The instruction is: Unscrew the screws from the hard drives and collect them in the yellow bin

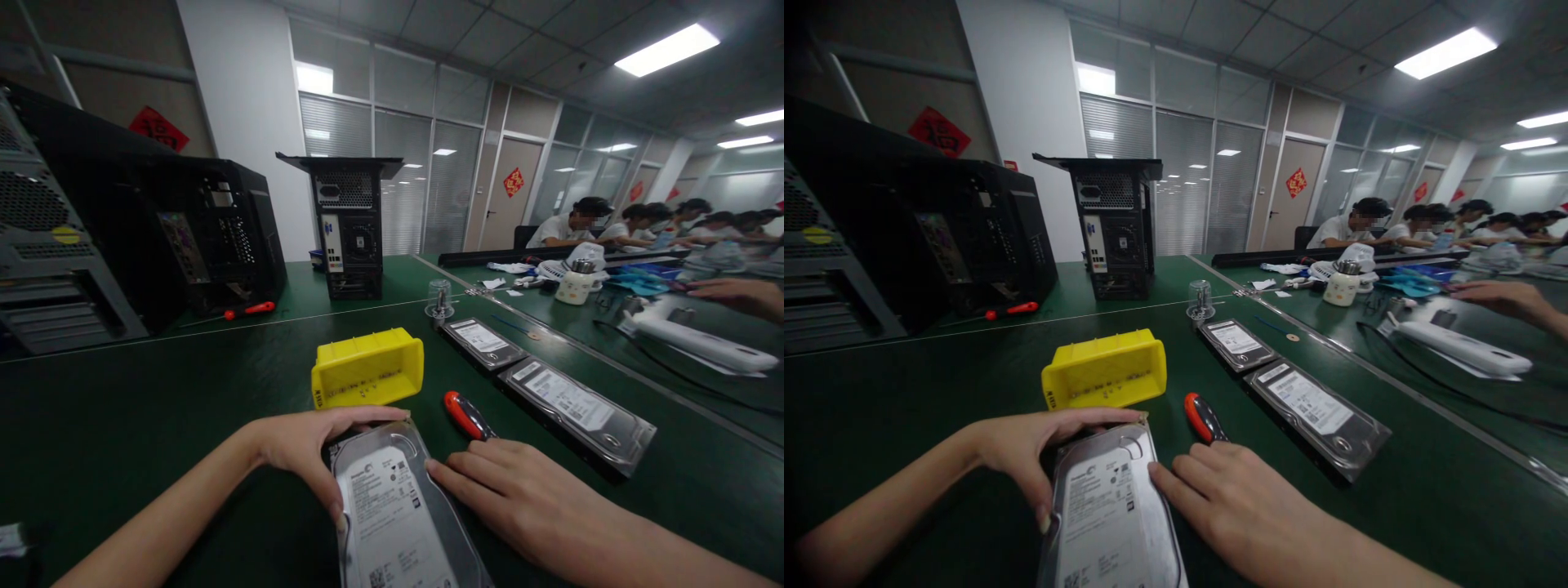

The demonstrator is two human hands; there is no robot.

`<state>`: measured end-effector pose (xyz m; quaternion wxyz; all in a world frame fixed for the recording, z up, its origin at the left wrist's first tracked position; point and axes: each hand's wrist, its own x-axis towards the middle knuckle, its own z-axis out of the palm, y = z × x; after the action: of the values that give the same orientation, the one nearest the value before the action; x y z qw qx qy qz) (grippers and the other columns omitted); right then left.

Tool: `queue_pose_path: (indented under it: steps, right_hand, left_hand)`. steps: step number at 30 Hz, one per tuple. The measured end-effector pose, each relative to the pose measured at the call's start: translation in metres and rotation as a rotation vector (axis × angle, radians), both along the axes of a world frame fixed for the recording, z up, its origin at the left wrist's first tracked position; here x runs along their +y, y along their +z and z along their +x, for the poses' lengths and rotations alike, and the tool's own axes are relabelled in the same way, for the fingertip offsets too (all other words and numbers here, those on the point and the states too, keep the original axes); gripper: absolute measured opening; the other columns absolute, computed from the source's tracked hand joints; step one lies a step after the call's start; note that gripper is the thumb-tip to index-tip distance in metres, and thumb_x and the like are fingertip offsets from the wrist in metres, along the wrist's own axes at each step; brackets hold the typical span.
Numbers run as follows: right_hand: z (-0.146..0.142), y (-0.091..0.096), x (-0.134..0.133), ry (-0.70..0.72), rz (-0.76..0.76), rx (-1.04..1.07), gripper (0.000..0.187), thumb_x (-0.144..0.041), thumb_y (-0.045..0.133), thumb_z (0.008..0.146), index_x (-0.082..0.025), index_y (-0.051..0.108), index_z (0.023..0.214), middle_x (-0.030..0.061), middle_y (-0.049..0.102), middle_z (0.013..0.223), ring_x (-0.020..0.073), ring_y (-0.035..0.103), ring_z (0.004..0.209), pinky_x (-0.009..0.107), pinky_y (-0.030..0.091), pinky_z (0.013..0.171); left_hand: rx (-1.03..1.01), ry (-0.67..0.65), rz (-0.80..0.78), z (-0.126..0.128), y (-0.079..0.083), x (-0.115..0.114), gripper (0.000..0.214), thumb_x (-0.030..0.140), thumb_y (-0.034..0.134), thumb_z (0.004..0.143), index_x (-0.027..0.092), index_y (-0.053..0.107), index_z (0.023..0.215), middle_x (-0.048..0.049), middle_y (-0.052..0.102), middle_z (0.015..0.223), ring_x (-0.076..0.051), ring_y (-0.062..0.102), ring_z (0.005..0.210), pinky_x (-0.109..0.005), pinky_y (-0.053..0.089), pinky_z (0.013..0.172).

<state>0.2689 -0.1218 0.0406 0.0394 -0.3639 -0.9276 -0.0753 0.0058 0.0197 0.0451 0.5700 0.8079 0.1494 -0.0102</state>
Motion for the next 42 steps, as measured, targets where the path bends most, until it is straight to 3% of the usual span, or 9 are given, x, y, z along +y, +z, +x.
queue_pose_path:
  steps: [16, 20, 23, 27, 31, 34, 36, 38, 42]
  right_hand:
    - [0.001, 0.002, -0.001, -0.012, 0.034, 0.107, 0.040, -0.017, 0.038, 0.094, -0.013, 0.042, 0.134, 0.0092, 0.066, 0.102, 0.0225, 0.064, 0.088, 0.040, 0.056, 0.077]
    - [0.008, 0.006, 0.004, -0.311, 0.025, 0.306, 0.041, -0.029, 0.036, 0.096, -0.017, 0.044, 0.134, 0.0123, 0.060, 0.113, 0.0236, 0.062, 0.098, 0.043, 0.054, 0.083]
    - [0.011, 0.005, 0.012, -0.600, -0.105, 0.384, 0.054, -0.048, 0.046, 0.089, -0.018, 0.044, 0.134, 0.0137, 0.057, 0.120, 0.0281, 0.061, 0.100, 0.049, 0.052, 0.083]
    - [0.012, -0.001, 0.021, -0.683, -0.188, 0.420, 0.057, -0.047, 0.055, 0.083, -0.014, 0.049, 0.128, 0.0173, 0.063, 0.115, 0.0333, 0.064, 0.094, 0.055, 0.050, 0.080]
    - [0.019, 0.007, 0.024, -0.613, -0.222, 0.518, 0.044, -0.042, 0.053, 0.086, -0.015, 0.053, 0.121, 0.0111, 0.068, 0.092, 0.0239, 0.066, 0.078, 0.042, 0.054, 0.070]
    - [0.023, 0.028, 0.024, -0.492, -0.196, 0.686, 0.044, -0.045, 0.042, 0.093, -0.020, 0.042, 0.128, 0.0077, 0.064, 0.095, 0.0176, 0.065, 0.079, 0.031, 0.056, 0.067]
    - [0.020, 0.048, 0.025, -0.332, -0.168, 0.954, 0.045, -0.044, 0.041, 0.094, -0.024, 0.031, 0.133, 0.0049, 0.061, 0.093, 0.0149, 0.064, 0.074, 0.028, 0.057, 0.063]
    - [0.010, 0.068, 0.026, -0.150, -0.191, 1.210, 0.038, -0.041, 0.046, 0.093, -0.028, 0.035, 0.127, -0.0001, 0.058, 0.083, 0.0125, 0.062, 0.065, 0.025, 0.056, 0.058]
    - [-0.018, 0.091, 0.037, -0.023, -0.115, 1.367, 0.031, -0.042, 0.050, 0.089, -0.030, 0.039, 0.115, -0.0031, 0.054, 0.081, 0.0113, 0.058, 0.063, 0.026, 0.054, 0.056]
  left_hand:
    - [-0.122, -0.023, -0.068, 0.002, -0.006, 0.002, 0.107, 0.023, 0.086, 0.059, 0.034, 0.024, 0.145, -0.0004, 0.017, 0.156, -0.024, 0.012, 0.143, -0.044, 0.006, 0.116]
    - [-0.025, 0.062, 0.048, 0.011, 0.006, -0.011, 0.098, 0.029, 0.083, 0.064, 0.036, 0.026, 0.144, 0.0008, 0.025, 0.153, -0.026, 0.022, 0.140, -0.044, 0.016, 0.115]
    - [0.035, 0.130, 0.298, 0.026, 0.013, -0.028, 0.098, 0.033, 0.084, 0.061, 0.037, 0.030, 0.142, 0.0007, 0.032, 0.150, -0.027, 0.027, 0.137, -0.045, 0.017, 0.114]
    - [-0.066, 0.133, 0.473, 0.043, 0.009, -0.046, 0.074, 0.039, 0.079, 0.067, 0.032, 0.047, 0.134, -0.0025, 0.046, 0.139, -0.026, 0.040, 0.128, -0.042, 0.029, 0.109]
    - [-0.159, 0.175, 0.529, 0.052, 0.000, -0.052, 0.044, 0.043, 0.076, 0.072, 0.029, 0.065, 0.112, -0.0032, 0.060, 0.119, -0.024, 0.053, 0.113, -0.038, 0.039, 0.099]
    - [-0.186, 0.233, 0.546, 0.055, -0.004, -0.054, 0.028, 0.042, 0.073, 0.076, 0.028, 0.071, 0.099, -0.0023, 0.063, 0.114, -0.023, 0.055, 0.109, -0.038, 0.041, 0.096]
    - [-0.186, 0.259, 0.559, 0.056, -0.005, -0.054, 0.025, 0.042, 0.074, 0.075, 0.028, 0.072, 0.096, -0.0020, 0.061, 0.118, -0.024, 0.053, 0.111, -0.040, 0.040, 0.096]
    - [-0.191, 0.278, 0.568, 0.056, -0.007, -0.054, 0.027, 0.043, 0.075, 0.074, 0.029, 0.072, 0.096, -0.0020, 0.058, 0.123, -0.025, 0.050, 0.116, -0.041, 0.038, 0.099]
    - [-0.191, 0.290, 0.582, 0.055, -0.010, -0.052, 0.030, 0.043, 0.077, 0.071, 0.029, 0.072, 0.097, -0.0018, 0.055, 0.127, -0.027, 0.045, 0.122, -0.042, 0.033, 0.103]
